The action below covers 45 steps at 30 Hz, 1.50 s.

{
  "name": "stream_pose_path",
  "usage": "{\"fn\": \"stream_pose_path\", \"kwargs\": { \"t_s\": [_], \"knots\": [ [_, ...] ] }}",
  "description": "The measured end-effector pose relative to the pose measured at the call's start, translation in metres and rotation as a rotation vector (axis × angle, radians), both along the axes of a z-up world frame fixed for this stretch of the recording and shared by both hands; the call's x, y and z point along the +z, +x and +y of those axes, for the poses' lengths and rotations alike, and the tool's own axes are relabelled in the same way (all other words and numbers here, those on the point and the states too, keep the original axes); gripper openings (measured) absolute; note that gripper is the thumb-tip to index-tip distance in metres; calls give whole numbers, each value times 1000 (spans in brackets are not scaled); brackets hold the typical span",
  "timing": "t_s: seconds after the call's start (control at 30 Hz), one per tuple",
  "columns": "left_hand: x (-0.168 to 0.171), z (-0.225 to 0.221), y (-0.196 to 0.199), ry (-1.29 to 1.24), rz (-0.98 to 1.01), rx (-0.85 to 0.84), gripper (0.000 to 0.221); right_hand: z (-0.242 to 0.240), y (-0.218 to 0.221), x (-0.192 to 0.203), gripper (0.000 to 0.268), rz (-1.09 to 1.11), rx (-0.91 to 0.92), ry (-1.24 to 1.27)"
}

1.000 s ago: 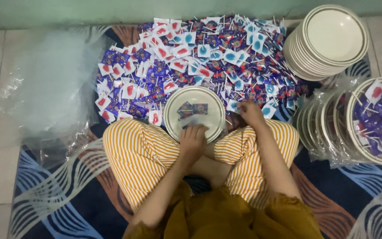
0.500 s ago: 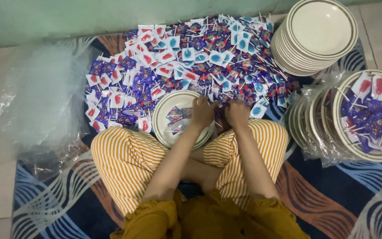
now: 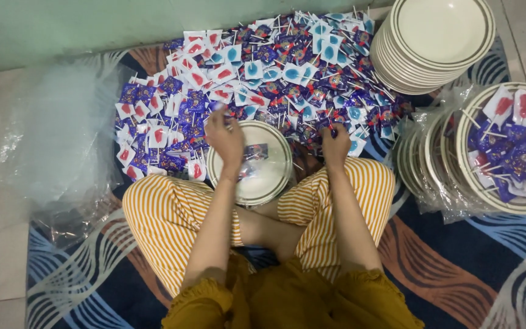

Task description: The person places small colorful packets into a transparent plastic bag and then puts the bag onto a ceramic plate.

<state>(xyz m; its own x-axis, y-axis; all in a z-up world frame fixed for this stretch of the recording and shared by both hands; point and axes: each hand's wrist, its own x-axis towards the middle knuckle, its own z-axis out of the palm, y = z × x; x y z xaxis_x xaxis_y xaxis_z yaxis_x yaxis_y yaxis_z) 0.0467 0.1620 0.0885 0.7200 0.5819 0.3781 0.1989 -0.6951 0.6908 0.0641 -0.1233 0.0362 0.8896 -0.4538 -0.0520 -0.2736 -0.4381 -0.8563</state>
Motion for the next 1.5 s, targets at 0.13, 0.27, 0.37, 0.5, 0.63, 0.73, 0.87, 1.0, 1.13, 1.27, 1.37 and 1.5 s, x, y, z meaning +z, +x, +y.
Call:
{"fn": "stream_pose_path", "kwargs": {
  "t_s": [0.13,0.27,0.37,0.5,0.63,0.73,0.87,1.0,1.13,1.27,1.37,1.5],
  "knots": [
    [32,2,-23,252,278,105,48,8,-2,4,17,-12,-3,47],
    [22,-35,-16,517,219,33,60,10,-9,16,12,-44,-19,85],
    [14,-38,-2,581,231,142,76,4,-9,6,14,-69,-12,111],
    [7,-22,5,533,296,155,76,4,-9,1,15,-63,-27,181],
    [18,-34,2,438,533,-238,53,12,-16,26,15,-27,-2,142],
    [9,-36,3,294,797,-553,53,17,-17,30,19,-22,17,159],
    [15,-32,4,363,852,-389,58,8,-11,20,18,-16,22,144],
    [-17,0,4,375,814,-196,65,12,-12,18,21,28,25,132],
    [5,3,-3,319,827,4,68,13,-12,18,22,29,25,142],
    [-41,-22,12,694,262,-227,37,15,-6,16,18,-44,39,119],
    [-109,-79,15,780,111,-606,26,8,-6,10,16,-54,21,117],
    [-68,-146,-11,760,594,-890,36,7,-7,6,20,-111,-31,170]
  ]
}}
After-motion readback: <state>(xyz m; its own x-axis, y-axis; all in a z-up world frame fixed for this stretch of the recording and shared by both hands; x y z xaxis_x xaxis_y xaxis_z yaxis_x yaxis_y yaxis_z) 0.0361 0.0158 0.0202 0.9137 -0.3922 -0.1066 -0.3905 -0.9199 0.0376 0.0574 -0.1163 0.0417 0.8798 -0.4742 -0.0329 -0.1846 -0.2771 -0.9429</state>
